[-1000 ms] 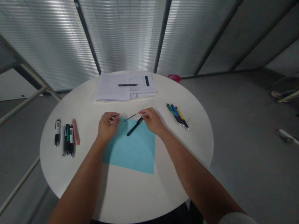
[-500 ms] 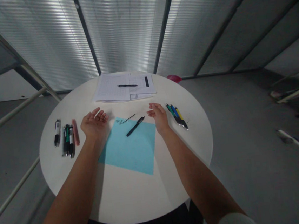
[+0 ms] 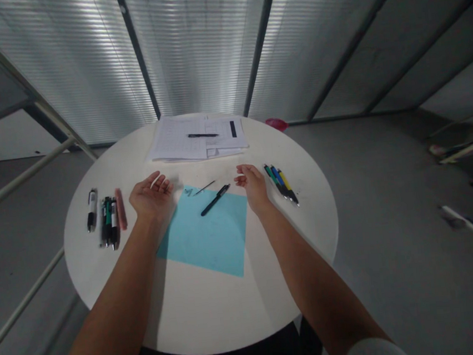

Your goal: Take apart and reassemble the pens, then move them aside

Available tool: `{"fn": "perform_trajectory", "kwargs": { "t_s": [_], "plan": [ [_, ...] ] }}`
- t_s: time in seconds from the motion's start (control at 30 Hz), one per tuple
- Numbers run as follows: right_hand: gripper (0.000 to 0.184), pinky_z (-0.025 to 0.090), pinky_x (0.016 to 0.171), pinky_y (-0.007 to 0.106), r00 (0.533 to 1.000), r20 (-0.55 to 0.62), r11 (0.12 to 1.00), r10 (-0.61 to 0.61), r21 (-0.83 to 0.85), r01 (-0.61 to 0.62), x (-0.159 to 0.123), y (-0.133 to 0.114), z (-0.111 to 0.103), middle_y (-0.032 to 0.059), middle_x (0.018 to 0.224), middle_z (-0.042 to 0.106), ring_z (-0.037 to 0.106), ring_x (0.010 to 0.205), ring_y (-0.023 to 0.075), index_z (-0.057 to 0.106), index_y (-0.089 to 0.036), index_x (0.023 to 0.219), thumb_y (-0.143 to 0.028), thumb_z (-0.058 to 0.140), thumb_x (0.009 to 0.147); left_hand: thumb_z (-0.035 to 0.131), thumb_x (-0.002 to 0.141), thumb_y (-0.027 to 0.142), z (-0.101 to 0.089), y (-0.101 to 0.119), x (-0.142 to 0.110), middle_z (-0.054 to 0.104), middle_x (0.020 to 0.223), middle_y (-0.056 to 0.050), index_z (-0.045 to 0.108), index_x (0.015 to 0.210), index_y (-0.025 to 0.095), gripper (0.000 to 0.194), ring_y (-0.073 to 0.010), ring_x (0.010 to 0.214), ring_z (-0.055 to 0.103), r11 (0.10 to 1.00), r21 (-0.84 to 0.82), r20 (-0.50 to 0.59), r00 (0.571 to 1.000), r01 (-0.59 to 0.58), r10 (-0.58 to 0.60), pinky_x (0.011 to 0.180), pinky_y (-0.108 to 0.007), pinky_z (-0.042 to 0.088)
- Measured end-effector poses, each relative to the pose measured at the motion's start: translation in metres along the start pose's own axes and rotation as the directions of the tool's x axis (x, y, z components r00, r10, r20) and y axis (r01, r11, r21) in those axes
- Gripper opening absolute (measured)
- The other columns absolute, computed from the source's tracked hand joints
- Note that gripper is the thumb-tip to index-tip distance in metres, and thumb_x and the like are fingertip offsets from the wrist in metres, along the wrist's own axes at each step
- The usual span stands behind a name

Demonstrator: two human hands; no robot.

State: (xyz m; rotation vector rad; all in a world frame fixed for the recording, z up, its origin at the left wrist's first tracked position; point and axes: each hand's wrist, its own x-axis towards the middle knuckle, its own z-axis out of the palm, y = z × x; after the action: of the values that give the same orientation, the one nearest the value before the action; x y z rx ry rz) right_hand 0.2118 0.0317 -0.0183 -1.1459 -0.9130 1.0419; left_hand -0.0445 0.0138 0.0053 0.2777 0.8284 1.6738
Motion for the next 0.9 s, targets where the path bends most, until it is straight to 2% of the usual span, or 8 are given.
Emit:
{"fn": "perform_trajectory", "kwargs": {
  "t_s": [0.27,0.37,0.47,0.57,0.73,0.9],
  "plan": [
    [0.025,0.043,0.055,0.023,1.000,0.018,0.997,-0.014,-0.070,0.015,-0.003,-0.003,0.000,0.0004,0.085,0.060,0.056,0.062,0.0095,0.061,-0.020,0.088,-0.040,0.054,0.076,0.050,0.067,0.030,-0.002,-0.002,0.003,0.058,0.082,-0.011,0.063,0.085,0.016,0.027,-0.0174,0.067,0.057,0.999,0.030,0.020,0.999,-0.035,0.035,0.060,-0.032,0.051],
    [0.017,0.043,0.060,0.025,0.988,0.130,0.983,-0.082,-0.155,0.102,-0.007,-0.004,-0.001,-0.0010,0.079,0.059,0.056,0.068,0.0123,0.064,-0.021,0.085,-0.031,0.055,0.074,0.049,0.066,0.029,-0.002,-0.003,0.003,0.058,0.081,-0.011,0.063,0.085,0.016,0.027,-0.0175,0.066,0.057,0.999,0.030,0.015,0.999,-0.034,0.034,0.060,-0.032,0.050],
    [0.016,0.046,0.072,0.030,0.931,0.308,0.903,-0.195,-0.315,0.293,-0.012,-0.004,-0.001,0.0005,0.082,0.061,0.057,0.080,0.0156,0.069,-0.022,0.078,-0.019,0.054,0.072,0.049,0.065,0.028,0.000,-0.003,0.002,0.057,0.081,-0.011,0.064,0.085,0.015,0.028,-0.0170,0.065,0.056,0.999,0.011,-0.008,1.000,-0.030,0.030,0.058,-0.031,0.049],
    [0.027,0.045,0.083,0.035,0.875,0.419,0.782,-0.242,-0.449,0.432,-0.018,-0.005,0.000,0.0019,0.086,0.061,0.056,0.087,0.0175,0.072,-0.024,0.076,-0.009,0.051,0.071,0.050,0.064,0.028,0.001,-0.003,0.001,0.057,0.080,-0.011,0.064,0.084,0.014,0.028,-0.0162,0.063,0.055,1.000,0.008,-0.005,1.000,-0.023,0.023,0.057,-0.031,0.048],
    [0.037,0.042,0.090,0.040,0.831,0.520,0.633,-0.199,-0.579,0.514,-0.022,-0.006,0.001,0.0028,0.086,0.061,0.052,0.092,0.0198,0.076,-0.028,0.079,-0.001,0.051,0.072,0.054,0.062,0.024,0.000,-0.004,0.004,0.057,0.079,-0.009,0.064,0.082,0.015,0.024,-0.0145,0.062,0.055,0.999,0.038,0.013,0.999,-0.032,0.032,0.058,-0.030,0.048],
    [0.042,0.040,0.093,0.041,0.795,0.568,0.553,-0.214,-0.600,0.578,-0.021,-0.001,0.001,0.0040,0.088,0.061,0.050,0.092,0.0208,0.077,-0.029,0.079,0.003,0.050,0.071,0.053,0.062,0.023,-0.003,-0.005,0.005,0.058,0.079,-0.009,0.065,0.081,0.014,0.024,-0.0149,0.062,0.055,0.998,0.042,0.028,0.999,-0.039,0.038,0.057,-0.029,0.048]
  ]
}}
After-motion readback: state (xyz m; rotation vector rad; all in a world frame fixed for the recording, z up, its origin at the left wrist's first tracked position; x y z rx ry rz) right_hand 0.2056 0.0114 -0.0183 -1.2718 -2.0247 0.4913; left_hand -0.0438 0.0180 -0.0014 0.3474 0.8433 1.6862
